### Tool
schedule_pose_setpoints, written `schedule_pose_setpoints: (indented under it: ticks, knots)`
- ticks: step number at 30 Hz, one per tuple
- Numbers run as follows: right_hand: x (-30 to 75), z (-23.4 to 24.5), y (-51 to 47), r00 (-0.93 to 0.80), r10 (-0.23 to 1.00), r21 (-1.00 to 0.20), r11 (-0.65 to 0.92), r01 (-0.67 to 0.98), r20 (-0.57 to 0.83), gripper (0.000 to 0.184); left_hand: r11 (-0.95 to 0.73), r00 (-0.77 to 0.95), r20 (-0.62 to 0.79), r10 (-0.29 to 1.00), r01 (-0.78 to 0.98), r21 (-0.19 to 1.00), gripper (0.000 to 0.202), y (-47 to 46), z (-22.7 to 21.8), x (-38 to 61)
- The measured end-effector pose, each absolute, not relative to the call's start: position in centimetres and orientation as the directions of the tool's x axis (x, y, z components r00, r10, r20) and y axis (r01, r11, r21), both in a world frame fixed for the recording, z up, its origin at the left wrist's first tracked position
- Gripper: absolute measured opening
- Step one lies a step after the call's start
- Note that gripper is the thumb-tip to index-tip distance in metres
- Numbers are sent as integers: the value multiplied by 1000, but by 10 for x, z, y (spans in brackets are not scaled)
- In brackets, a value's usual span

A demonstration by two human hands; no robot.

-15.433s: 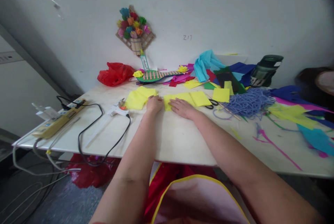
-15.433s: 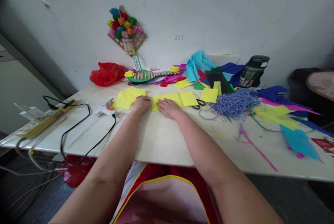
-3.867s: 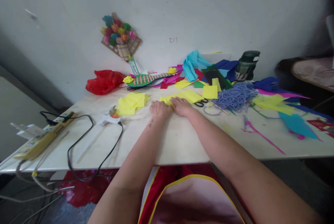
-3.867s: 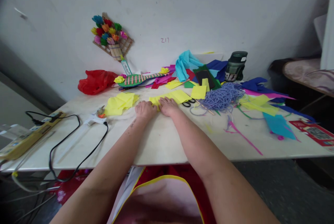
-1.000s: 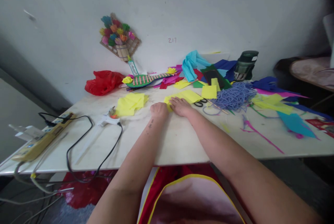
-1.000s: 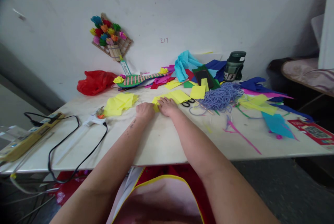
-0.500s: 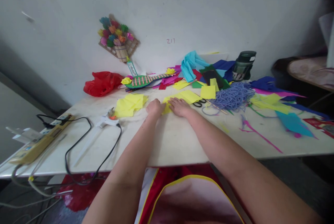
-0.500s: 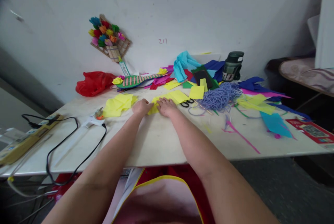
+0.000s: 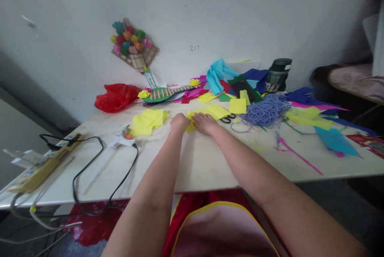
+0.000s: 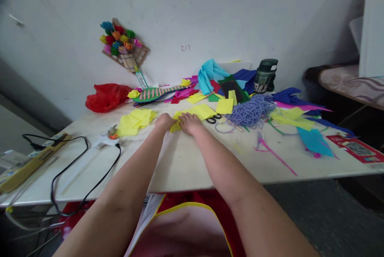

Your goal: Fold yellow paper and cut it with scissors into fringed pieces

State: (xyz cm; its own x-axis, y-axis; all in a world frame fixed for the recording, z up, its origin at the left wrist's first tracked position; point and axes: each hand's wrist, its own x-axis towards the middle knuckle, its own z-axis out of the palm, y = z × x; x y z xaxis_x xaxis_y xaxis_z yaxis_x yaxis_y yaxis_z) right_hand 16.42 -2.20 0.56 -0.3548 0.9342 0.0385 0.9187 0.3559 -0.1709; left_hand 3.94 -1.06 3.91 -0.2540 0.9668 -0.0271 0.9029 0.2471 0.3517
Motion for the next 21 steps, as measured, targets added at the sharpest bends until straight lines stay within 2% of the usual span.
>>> schedule_pose_setpoints:
  ticks: [4,8,21]
  knots:
    - [165,5,-23,-354,934,-177,357,917,51,53,205,-221,5,975,913,354,34,-13,37,41]
    - [164,5,-23,-352,935,-179,353,918,43,53,238,-232,-64,971,893,382,34,-11,38,44]
    - [164,5,-22,-343,937,-190,348,918,56,52,188,-174,-72,982,931,312,38,-6,35,44]
